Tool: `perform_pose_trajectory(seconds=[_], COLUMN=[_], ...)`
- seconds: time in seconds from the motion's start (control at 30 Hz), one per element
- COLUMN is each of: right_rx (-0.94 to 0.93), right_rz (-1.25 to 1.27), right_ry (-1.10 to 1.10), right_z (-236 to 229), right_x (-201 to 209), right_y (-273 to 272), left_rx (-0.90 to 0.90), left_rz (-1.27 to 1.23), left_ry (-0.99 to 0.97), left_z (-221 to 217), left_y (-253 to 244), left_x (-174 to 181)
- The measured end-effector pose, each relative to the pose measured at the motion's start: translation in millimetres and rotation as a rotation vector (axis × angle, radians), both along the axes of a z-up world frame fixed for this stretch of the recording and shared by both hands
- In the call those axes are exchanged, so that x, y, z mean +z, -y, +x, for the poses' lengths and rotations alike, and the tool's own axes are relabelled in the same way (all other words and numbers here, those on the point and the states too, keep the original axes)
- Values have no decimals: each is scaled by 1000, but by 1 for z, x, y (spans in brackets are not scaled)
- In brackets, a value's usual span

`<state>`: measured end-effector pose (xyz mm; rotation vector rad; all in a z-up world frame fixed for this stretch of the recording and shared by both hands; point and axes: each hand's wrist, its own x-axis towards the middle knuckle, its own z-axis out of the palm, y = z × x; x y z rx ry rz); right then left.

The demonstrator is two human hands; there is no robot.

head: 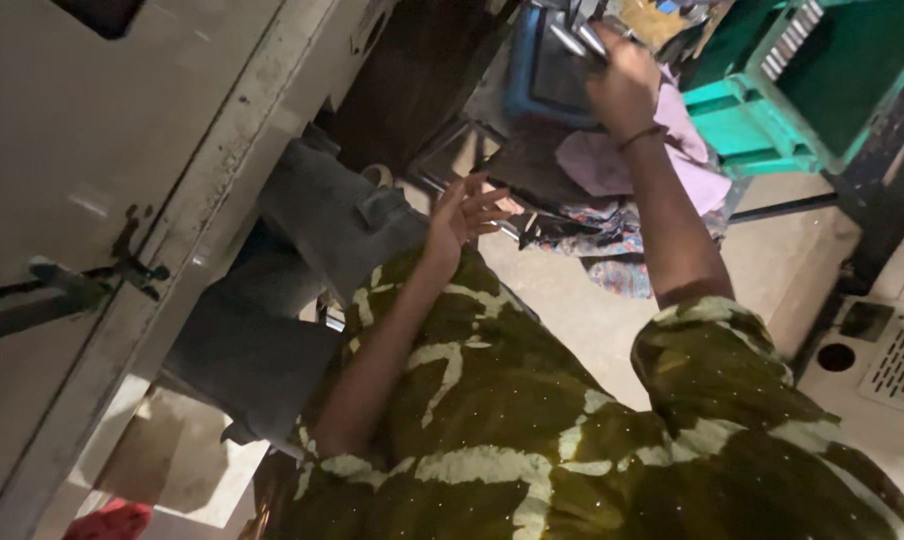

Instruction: The person opens a white appliance door and uses a metal tool to adjust internal components. They then wipe the exterior with a pink cloth and continue adjusting parts inside the appliance.

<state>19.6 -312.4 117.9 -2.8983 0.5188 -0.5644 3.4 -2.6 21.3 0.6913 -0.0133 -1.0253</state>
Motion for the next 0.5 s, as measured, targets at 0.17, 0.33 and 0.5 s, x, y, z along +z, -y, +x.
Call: perform_pose_trajectory(seconds=[0.17, 0.33, 0.5], right_rx=[-53, -36, 66], right_rz=[126, 35, -68], right_ry=[10, -25, 92], right_z=[19, 19, 9], right_x=[-5, -2, -11], right_y=[26, 28, 30], left_rx=[19, 22, 9], left_rz=[63, 90, 126], left_ry=[4, -11, -5], left_z=[-2, -1, 2], left_y=[-1, 0, 2], left_x=[-6, -4, -4])
